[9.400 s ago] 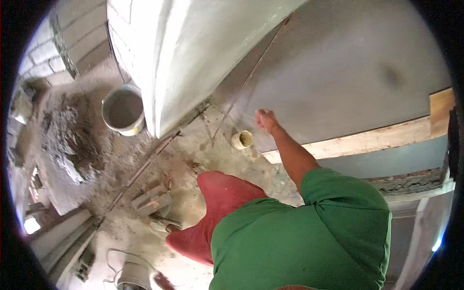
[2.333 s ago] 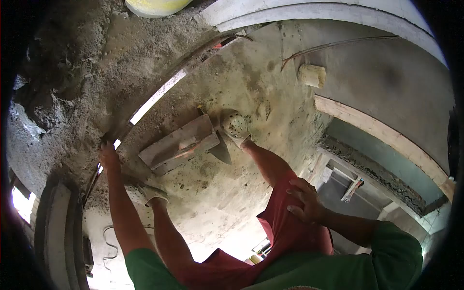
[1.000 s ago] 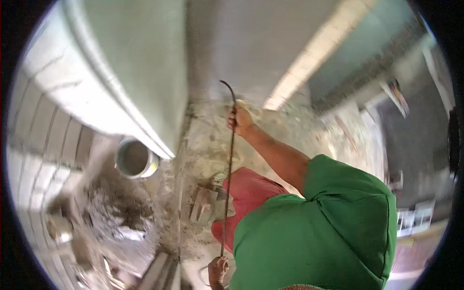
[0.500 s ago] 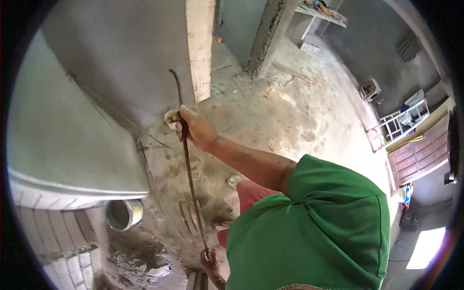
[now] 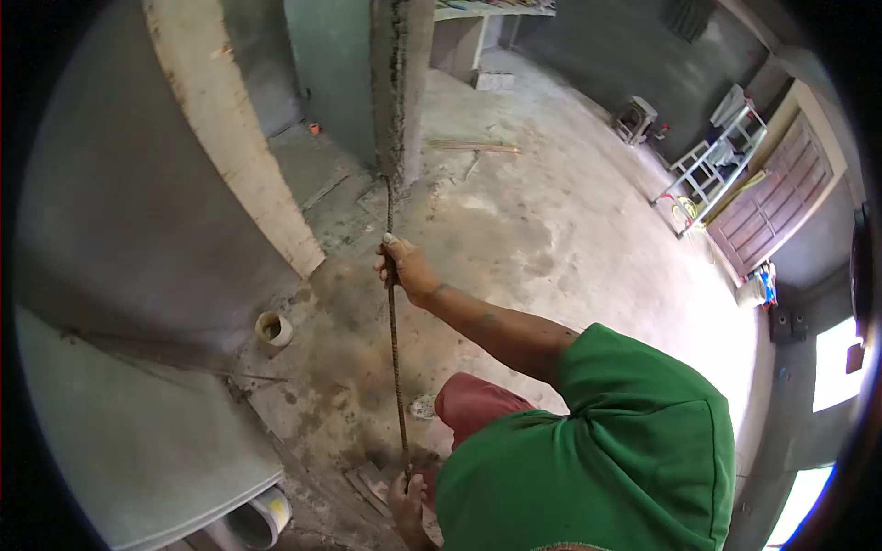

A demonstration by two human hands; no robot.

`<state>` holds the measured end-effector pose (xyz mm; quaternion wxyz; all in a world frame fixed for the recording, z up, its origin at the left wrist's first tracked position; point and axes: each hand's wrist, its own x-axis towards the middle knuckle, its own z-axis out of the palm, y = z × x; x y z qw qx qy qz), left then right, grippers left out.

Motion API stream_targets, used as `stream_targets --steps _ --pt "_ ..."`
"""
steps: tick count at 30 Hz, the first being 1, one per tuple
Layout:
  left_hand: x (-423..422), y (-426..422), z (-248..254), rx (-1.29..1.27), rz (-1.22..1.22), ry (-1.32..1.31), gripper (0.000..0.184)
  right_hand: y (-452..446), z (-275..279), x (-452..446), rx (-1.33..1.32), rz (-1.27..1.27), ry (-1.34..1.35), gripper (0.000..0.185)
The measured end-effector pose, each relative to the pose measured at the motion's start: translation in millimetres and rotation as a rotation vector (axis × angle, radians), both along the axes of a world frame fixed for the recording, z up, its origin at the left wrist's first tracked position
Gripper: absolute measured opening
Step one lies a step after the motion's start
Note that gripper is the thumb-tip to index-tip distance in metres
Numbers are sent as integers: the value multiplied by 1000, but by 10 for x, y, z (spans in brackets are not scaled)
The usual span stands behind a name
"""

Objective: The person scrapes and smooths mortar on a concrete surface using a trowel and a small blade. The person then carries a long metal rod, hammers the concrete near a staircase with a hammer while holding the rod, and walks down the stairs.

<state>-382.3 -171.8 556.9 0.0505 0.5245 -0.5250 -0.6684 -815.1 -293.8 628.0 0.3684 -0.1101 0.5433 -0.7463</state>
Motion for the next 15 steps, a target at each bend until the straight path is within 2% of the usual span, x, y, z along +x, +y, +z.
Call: stream_targets --steps 2,5,7,9,10,12,13,14,15 --pt "-319 -45 110 103 -28 -37 37 245 31 -321 22 -43 24 39" --pt "-547 -70 99 201 -56 75 32 764 88 -542 43 -88 84 41" --pt "-750 -106 -64 113 -237 69 29 1226 218 -549 166 30 162 45" --pt "-908 -89 -495 101 -284 62 31 1796 109 -536 420 169 306 48" --pt "-986 -71 -614 68 -292 74 33 2105 -40 -557 570 246 395 49" --pt "-1310 -33 -559 63 -327 88 35 2951 -704 -687 759 443 1020 58" --pt "-1492 -28 -513 52 -346 112 38 3404 -984 -763 1009 601 891 60" --pt "-1675 -4 -420 40 -367 94 38 3890 -1226 -812 1091 640 816 57" --pt "-1881 46 -280 0 -382 26 40 4638 -1968 -938 1085 727 907 47"
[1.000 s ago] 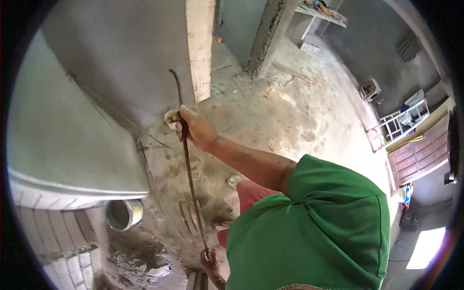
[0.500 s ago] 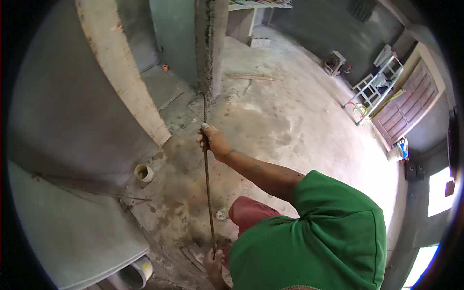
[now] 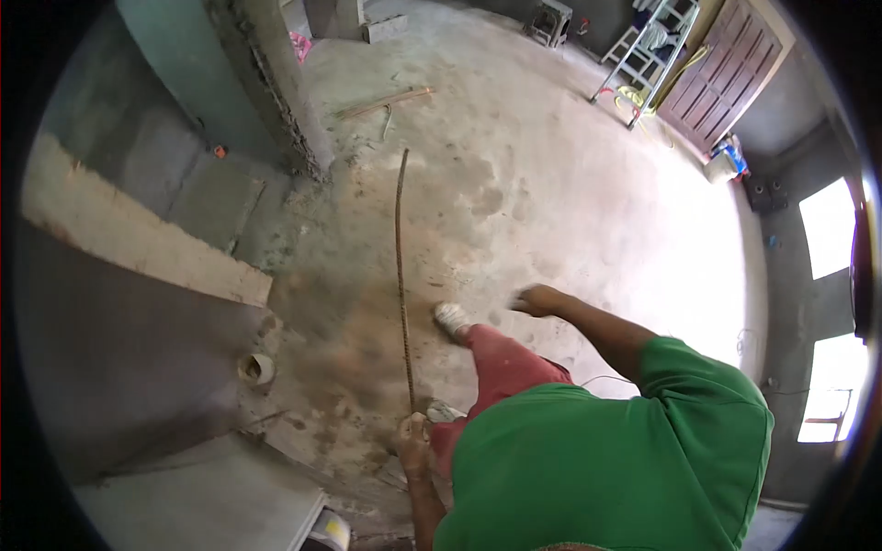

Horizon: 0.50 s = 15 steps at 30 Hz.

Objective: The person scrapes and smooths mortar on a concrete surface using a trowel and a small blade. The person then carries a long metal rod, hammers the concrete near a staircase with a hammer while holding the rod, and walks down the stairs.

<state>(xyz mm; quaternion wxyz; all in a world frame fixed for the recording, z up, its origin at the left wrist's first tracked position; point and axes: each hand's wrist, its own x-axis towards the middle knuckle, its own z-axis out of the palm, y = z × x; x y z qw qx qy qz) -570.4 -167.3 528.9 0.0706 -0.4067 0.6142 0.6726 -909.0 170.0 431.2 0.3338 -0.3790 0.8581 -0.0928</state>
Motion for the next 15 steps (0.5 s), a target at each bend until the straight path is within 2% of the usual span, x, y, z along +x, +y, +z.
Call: stream_targets --steps 1,2,3,4,5,6,7,8,10,11,13,15 --pt "-280 13 78 -61 -5 -47 43 464 30 66 167 -118 40 38" --pt "-559 2 31 -98 -5 -32 43 1081 -373 92 258 -206 64 36" --pt "-738 -7 -55 -27 -13 -96 43 1839 -971 209 328 -148 184 34" --pt "-943 -13 -113 46 -14 -158 43 2371 -1148 326 515 -164 81 31" --pt "-1169 -15 -140 13 1 -144 43 2878 -1348 445 635 -184 -61 29" --pt "-1368 -29 -147 -24 -34 -187 43 3236 -1432 553 609 -519 -401 29" --pt "-1727 -28 -192 -57 -64 -213 43 3176 -1060 478 659 -873 -420 34" --pt "-2135 -34 -214 -83 -52 -195 43 3269 -930 405 731 -995 -466 38" --pt "-2682 -23 -153 -65 -54 -213 44 3344 -931 55 681 -1244 -767 37" --pt "-2927 -10 -88 -75 -56 -235 44 3293 -860 -121 687 -1236 -792 37" --pt "-3591 0 -63 -65 -1 -202 46 3152 -779 -755 189 -1612 -725 33" --pt "-4211 -17 -54 -28 4 -144 46 3001 -899 -1519 71 -1548 -666 38"
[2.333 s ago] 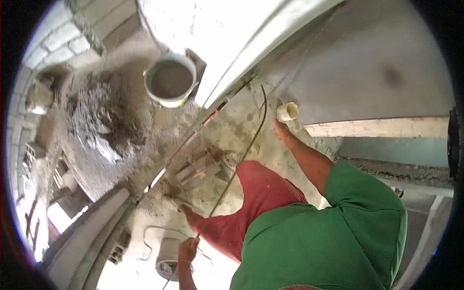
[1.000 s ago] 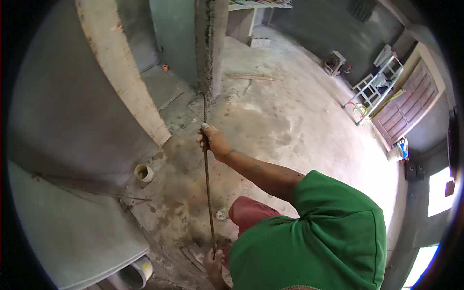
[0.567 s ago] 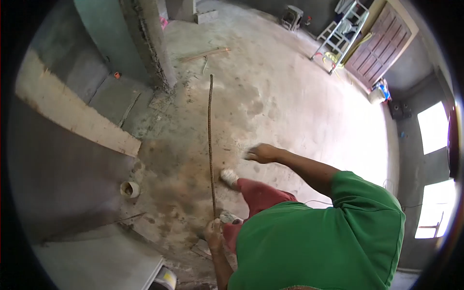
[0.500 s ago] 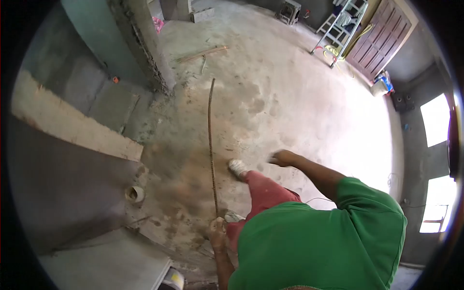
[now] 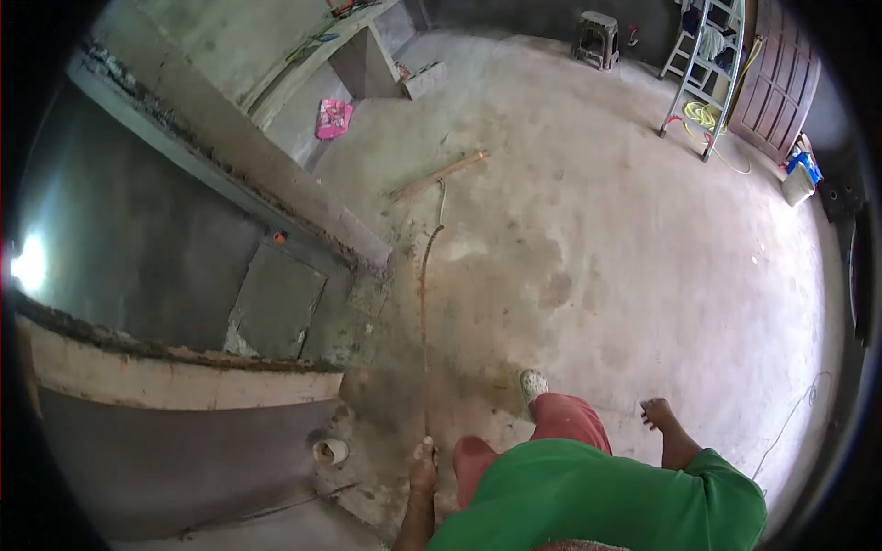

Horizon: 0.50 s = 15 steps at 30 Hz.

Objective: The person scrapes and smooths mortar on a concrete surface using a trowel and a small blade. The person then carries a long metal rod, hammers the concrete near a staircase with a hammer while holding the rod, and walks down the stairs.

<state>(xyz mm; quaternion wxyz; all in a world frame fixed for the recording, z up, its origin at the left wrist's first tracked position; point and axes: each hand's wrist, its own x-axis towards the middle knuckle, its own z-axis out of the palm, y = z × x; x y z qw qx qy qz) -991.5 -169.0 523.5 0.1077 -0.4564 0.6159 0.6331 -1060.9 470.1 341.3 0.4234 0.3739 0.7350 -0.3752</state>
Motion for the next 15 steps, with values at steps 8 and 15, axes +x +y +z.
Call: stream_targets --steps 8,15 --pt "-2041 -244 262 127 -82 85 47 -1081 597 -2677 -85 -78 428 39" --pt "-3883 -884 -240 183 -69 126 40 -870 -457 -3411 -66 -62 35 36"
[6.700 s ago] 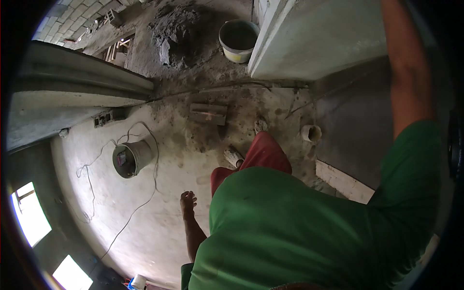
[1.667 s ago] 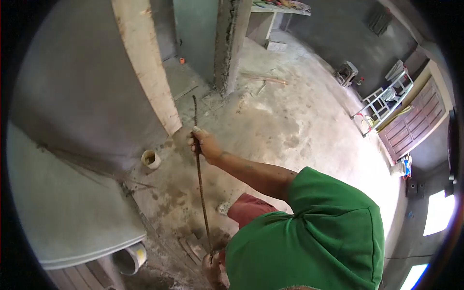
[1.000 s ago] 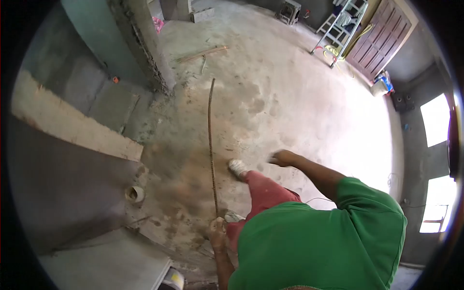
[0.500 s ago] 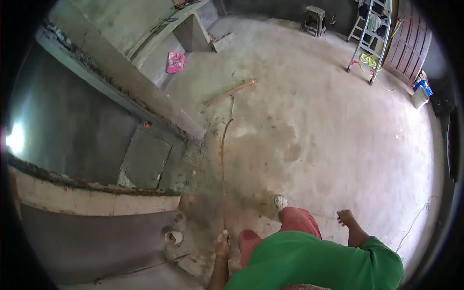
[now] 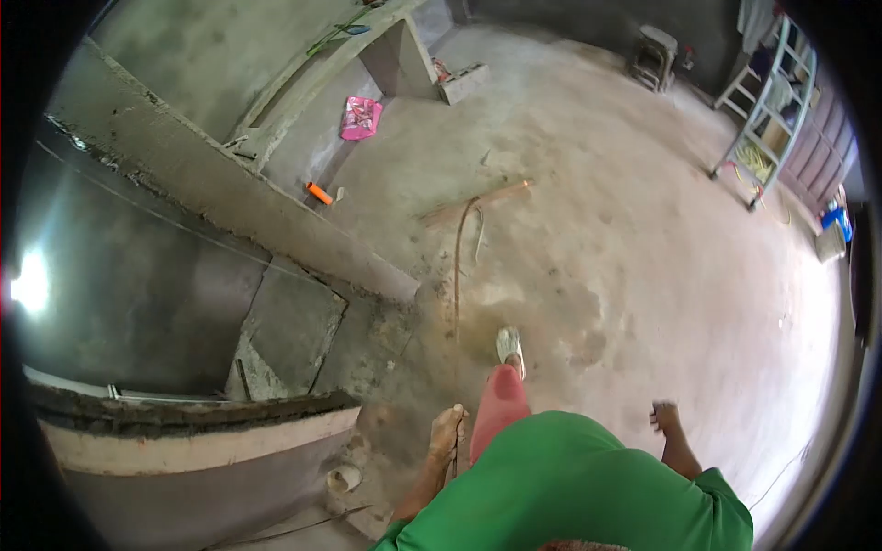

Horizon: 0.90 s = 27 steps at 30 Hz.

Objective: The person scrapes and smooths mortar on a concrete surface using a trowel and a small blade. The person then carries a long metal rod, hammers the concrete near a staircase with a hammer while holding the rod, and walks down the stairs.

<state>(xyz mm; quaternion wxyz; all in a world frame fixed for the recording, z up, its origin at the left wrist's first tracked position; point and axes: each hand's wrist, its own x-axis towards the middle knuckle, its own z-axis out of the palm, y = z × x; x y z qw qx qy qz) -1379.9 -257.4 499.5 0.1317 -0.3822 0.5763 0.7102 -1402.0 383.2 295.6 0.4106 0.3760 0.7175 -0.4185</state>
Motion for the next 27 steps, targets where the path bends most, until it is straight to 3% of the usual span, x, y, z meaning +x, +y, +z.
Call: stream_targets --steps 2,3,5,6,8,10,13,14,17,19,22,23,25,27 --pt "-500 -184 -204 -9 39 -12 38 -393 538 -205 124 -180 -107 32" --pt "-748 -333 -224 -34 29 -44 41 -444 461 -339 110 -43 -85 30" --pt "-1235 -567 -222 -45 61 -80 44 -123 -35 -432 3 771 276 27" --pt "-1434 -695 -209 -159 4 -50 47 230 -538 -249 -60 1168 620 25" --pt "-1653 -844 -194 -276 -32 -38 50 -396 155 -1140 -35 896 334 28" --pt "-1875 -906 -217 -309 15 -3 53 -781 489 -1989 -36 732 237 31" --pt "-1793 -859 -1077 -467 131 38 54 -1028 599 -3311 -76 425 -27 33" --pt "-1804 -768 -1022 -457 152 20 54 -970 385 -3743 -103 224 -155 33" --pt "-1988 -457 -862 -392 180 -187 62 -1200 431 -5173 -33 370 1 32" --pt "-2134 -210 -850 -565 120 -53 62 -1435 490 -6201 -48 389 116 30" --pt "-2082 163 -1453 -800 95 41 61 -2093 828 -7571 -78 465 345 30" --pt "-2329 243 -1215 -803 109 33 61 -2400 975 -7982 -156 491 420 29" --pt "-2866 494 -326 -128 410 -165 47 -3104 1388 -8569 -261 515 489 28" --pt "-3160 612 -247 -171 456 -171 52 -3993 1849 -8999 -332 536 514 29"
